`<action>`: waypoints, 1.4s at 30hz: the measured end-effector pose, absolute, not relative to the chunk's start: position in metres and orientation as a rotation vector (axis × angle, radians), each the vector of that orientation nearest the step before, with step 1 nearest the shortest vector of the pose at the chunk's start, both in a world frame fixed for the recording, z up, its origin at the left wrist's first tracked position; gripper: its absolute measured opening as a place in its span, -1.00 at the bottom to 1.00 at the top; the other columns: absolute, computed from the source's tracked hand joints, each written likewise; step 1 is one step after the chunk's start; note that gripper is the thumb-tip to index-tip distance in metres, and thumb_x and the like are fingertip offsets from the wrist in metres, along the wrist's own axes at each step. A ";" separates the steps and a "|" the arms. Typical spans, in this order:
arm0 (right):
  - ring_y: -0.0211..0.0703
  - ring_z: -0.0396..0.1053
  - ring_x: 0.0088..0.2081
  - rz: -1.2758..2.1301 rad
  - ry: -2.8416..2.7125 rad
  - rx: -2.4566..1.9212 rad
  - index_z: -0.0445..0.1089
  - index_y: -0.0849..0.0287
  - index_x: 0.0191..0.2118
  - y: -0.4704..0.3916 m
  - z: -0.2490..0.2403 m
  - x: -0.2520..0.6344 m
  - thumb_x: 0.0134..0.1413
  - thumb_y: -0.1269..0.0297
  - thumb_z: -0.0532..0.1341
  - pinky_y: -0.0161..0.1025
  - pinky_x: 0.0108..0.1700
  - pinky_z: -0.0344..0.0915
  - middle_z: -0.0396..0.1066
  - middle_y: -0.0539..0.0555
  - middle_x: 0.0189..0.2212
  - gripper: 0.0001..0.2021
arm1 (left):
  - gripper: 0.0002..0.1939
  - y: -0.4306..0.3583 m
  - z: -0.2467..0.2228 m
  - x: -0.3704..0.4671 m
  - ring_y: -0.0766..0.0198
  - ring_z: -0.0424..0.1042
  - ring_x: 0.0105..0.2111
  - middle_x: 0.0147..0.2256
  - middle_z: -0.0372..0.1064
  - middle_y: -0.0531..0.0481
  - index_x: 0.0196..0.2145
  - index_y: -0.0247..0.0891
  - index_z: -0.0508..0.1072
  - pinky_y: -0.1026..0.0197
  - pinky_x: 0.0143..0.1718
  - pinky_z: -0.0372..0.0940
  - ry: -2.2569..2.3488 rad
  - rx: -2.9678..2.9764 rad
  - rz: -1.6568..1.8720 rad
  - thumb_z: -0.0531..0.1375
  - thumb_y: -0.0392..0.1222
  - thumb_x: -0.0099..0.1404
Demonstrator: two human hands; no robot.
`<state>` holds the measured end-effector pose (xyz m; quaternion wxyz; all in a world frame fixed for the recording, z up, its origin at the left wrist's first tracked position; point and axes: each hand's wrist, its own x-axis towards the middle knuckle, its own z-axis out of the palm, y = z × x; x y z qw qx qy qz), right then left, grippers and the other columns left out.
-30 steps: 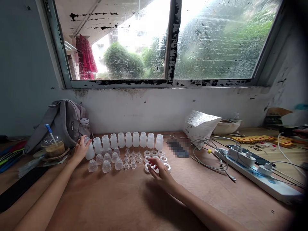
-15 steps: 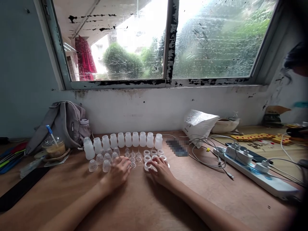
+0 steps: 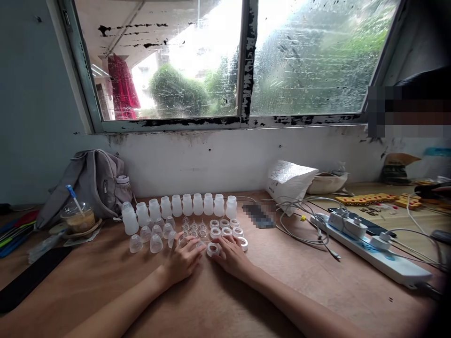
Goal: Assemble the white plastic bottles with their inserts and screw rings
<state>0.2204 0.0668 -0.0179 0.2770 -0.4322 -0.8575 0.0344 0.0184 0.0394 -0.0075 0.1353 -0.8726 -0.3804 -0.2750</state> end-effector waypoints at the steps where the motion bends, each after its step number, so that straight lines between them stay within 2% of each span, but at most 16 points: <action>1: 0.00 0.22 -0.14 0.112 -2.292 -1.153 0.28 0.09 -0.18 0.068 -0.019 0.220 -0.08 0.27 0.18 -0.03 -0.11 0.09 0.38 0.07 -0.23 -0.74 | -0.69 0.037 -0.007 0.018 0.18 0.28 -0.13 -0.19 0.37 -0.06 -0.09 -0.11 0.35 -0.02 0.04 -0.07 -1.041 -2.589 -0.784 -0.02 -0.26 0.24; 4: -0.04 0.25 -0.18 0.158 -2.196 -1.128 0.28 0.13 -0.23 0.073 -0.021 0.218 -0.08 0.35 0.17 -0.08 -0.13 0.15 0.37 0.09 -0.24 -0.79 | -0.67 0.036 -0.007 0.017 0.23 0.31 -0.24 -0.27 0.39 -0.04 -0.07 -0.11 0.33 0.09 -0.10 0.12 -0.919 -2.756 -0.724 -0.02 -0.28 0.23; 7: -0.08 0.27 -0.21 0.192 -2.046 -1.091 0.25 0.17 -0.22 0.077 -0.020 0.217 -0.07 0.39 0.15 -0.14 -0.17 0.21 0.33 0.12 -0.25 -0.79 | -0.65 0.037 -0.008 0.017 0.23 0.30 -0.25 -0.29 0.39 -0.04 -0.05 -0.11 0.32 0.11 -0.14 0.15 -0.903 -2.802 -0.663 -0.05 -0.31 0.24; 14: -0.15 0.28 -0.25 0.317 -1.942 -0.906 0.16 0.16 -0.12 0.071 -0.016 0.217 0.01 0.31 0.12 -0.19 -0.18 0.26 0.28 0.12 -0.23 -0.73 | -0.66 0.034 0.001 0.017 0.17 0.23 -0.11 -0.08 0.25 -0.07 0.01 -0.03 0.23 0.10 -0.11 0.16 -0.889 -2.826 -0.536 -0.04 -0.19 0.28; 16: -0.15 0.28 -0.25 0.310 -1.952 -0.854 0.14 0.15 -0.10 0.067 -0.015 0.217 0.01 0.31 0.12 -0.19 -0.20 0.26 0.28 0.12 -0.24 -0.71 | -0.69 0.034 0.002 0.016 0.18 0.24 -0.13 -0.10 0.26 -0.09 -0.04 -0.10 0.28 0.11 -0.12 0.16 -0.873 -2.828 -0.572 -0.04 -0.20 0.28; 19: -0.15 0.28 -0.26 0.306 -2.020 -0.791 0.13 0.15 -0.12 0.063 -0.016 0.217 0.01 0.32 0.11 -0.19 -0.22 0.26 0.28 0.12 -0.25 -0.72 | -0.76 0.036 -0.002 0.012 0.24 0.29 -0.30 -0.31 0.34 -0.09 -0.25 -0.28 0.37 0.18 -0.23 0.21 -0.881 -2.797 -0.653 -0.08 -0.26 0.28; 22: -0.14 0.28 -0.24 0.362 -2.189 -0.768 0.16 0.16 -0.15 0.063 -0.021 0.217 -0.05 0.35 0.14 -0.21 -0.22 0.25 0.29 0.11 -0.25 -0.72 | -0.76 0.040 -0.007 0.009 0.27 0.26 -0.43 -0.48 0.31 -0.05 -0.41 -0.31 0.34 0.22 -0.35 0.22 -0.904 -2.718 -0.766 -0.09 -0.28 0.28; 24: -0.13 0.29 -0.25 0.398 -2.277 -0.791 0.17 0.17 -0.15 0.063 -0.025 0.216 -0.09 0.37 0.16 -0.23 -0.23 0.25 0.29 0.11 -0.24 -0.69 | -0.78 0.042 -0.009 0.009 0.27 0.27 -0.43 -0.47 0.31 -0.05 -0.42 -0.30 0.32 0.22 -0.37 0.22 -0.928 -2.680 -0.851 -0.08 -0.29 0.27; 28: -0.13 0.27 -0.24 0.397 -2.318 -0.823 0.16 0.16 -0.13 0.065 -0.027 0.216 -0.11 0.40 0.15 -0.23 -0.21 0.23 0.27 0.12 -0.22 -0.66 | -0.81 0.042 -0.008 0.013 0.27 0.29 -0.33 -0.38 0.33 -0.04 -0.34 -0.29 0.33 0.22 -0.26 0.23 -1.057 -2.720 -0.920 -0.07 -0.29 0.27; 34: -0.14 0.26 -0.26 0.393 -2.353 -0.800 0.14 0.16 -0.16 0.063 -0.025 0.217 -0.10 0.39 0.14 -0.23 -0.24 0.23 0.26 0.11 -0.25 -0.70 | -0.85 0.045 -0.009 0.033 0.25 0.29 -0.24 -0.29 0.34 -0.01 -0.29 -0.24 0.34 0.21 -0.18 0.21 -1.401 -2.772 -1.059 0.05 -0.16 0.22; 37: -0.14 0.25 -0.30 0.388 -2.340 -0.799 0.15 0.18 -0.22 0.061 -0.022 0.218 -0.10 0.39 0.15 -0.24 -0.28 0.22 0.26 0.09 -0.30 -0.75 | -0.88 0.049 -0.011 0.040 0.27 0.30 -0.28 -0.34 0.33 0.01 -0.36 -0.24 0.35 0.24 -0.23 0.22 -1.444 -2.814 -1.103 0.06 -0.18 0.21; 42: -0.15 0.26 -0.24 0.431 -2.338 -0.689 0.11 0.16 -0.11 0.061 -0.020 0.219 -0.11 0.43 0.15 -0.26 -0.22 0.21 0.28 0.11 -0.22 -0.63 | -0.84 0.049 -0.009 0.041 0.34 0.31 -0.47 -0.48 0.30 0.06 -0.41 -0.26 0.29 0.30 -0.42 0.21 -1.598 -2.848 -1.331 0.00 -0.14 0.24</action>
